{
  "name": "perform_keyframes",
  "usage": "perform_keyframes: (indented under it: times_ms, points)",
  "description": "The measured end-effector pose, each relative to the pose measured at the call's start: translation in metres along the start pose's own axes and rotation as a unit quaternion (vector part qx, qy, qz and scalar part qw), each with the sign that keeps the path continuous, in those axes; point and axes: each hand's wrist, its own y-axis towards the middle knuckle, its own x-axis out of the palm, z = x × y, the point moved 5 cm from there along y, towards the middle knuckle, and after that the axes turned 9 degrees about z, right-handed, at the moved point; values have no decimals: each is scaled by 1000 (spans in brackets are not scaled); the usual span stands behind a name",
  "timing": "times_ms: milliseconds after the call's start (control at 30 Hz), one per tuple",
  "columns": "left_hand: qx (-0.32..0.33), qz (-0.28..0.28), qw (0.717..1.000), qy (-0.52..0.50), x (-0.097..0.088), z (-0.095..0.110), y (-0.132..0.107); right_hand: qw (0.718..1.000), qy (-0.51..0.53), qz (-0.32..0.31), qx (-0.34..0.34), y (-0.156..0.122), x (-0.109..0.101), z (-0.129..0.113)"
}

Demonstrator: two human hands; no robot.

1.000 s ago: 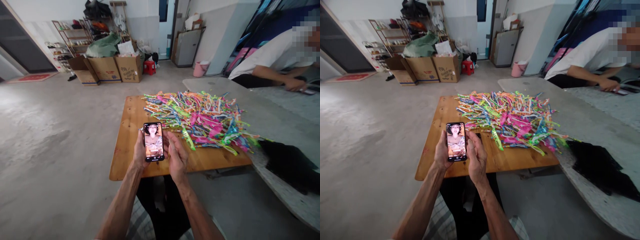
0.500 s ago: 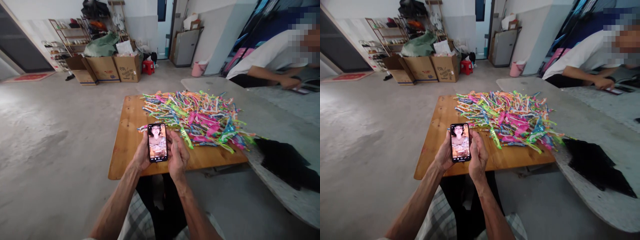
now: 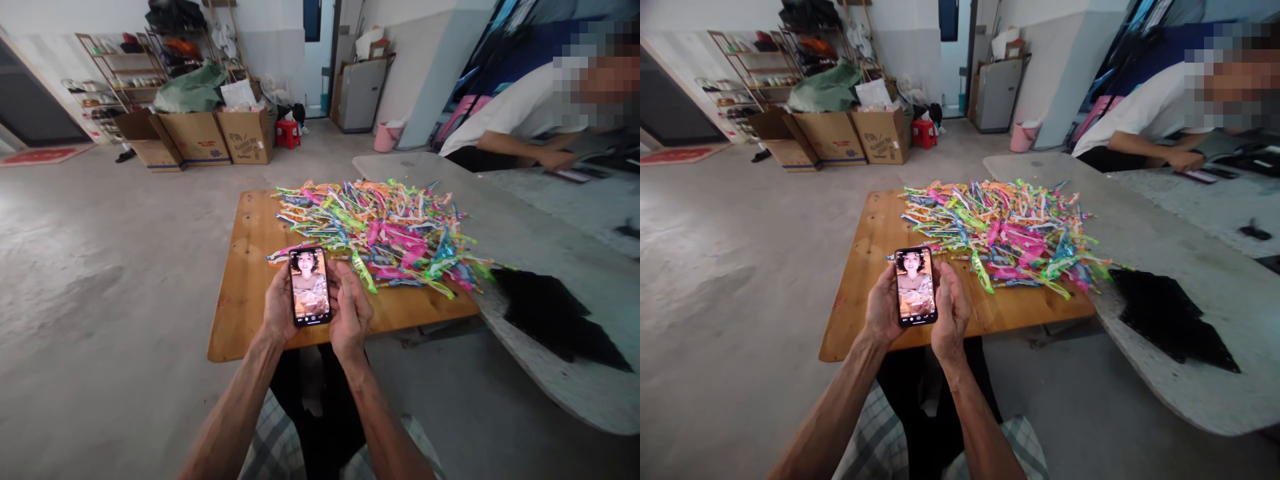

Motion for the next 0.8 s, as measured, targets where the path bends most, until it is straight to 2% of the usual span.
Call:
perform_keyframes:
  times_ms: [200,300,433,633,800]
  points:
    - [25,20,999,6,-1,2,0,1000,2,-3,12,-2,2,1]
    - [21,10,1000,8,1,1,-1,1000,12,-7,15,-4,2,2]
    - [16,30,999,11,0,0,0,1000,4,2,8,-4,-2,0]
    - [20,-32,999,6,5,0,3,1000,3,1,-8,-4,-1,-2]
    - [16,-13,1000,12,3,2,1,1000,-2,-2,-22,-5,-1,0]
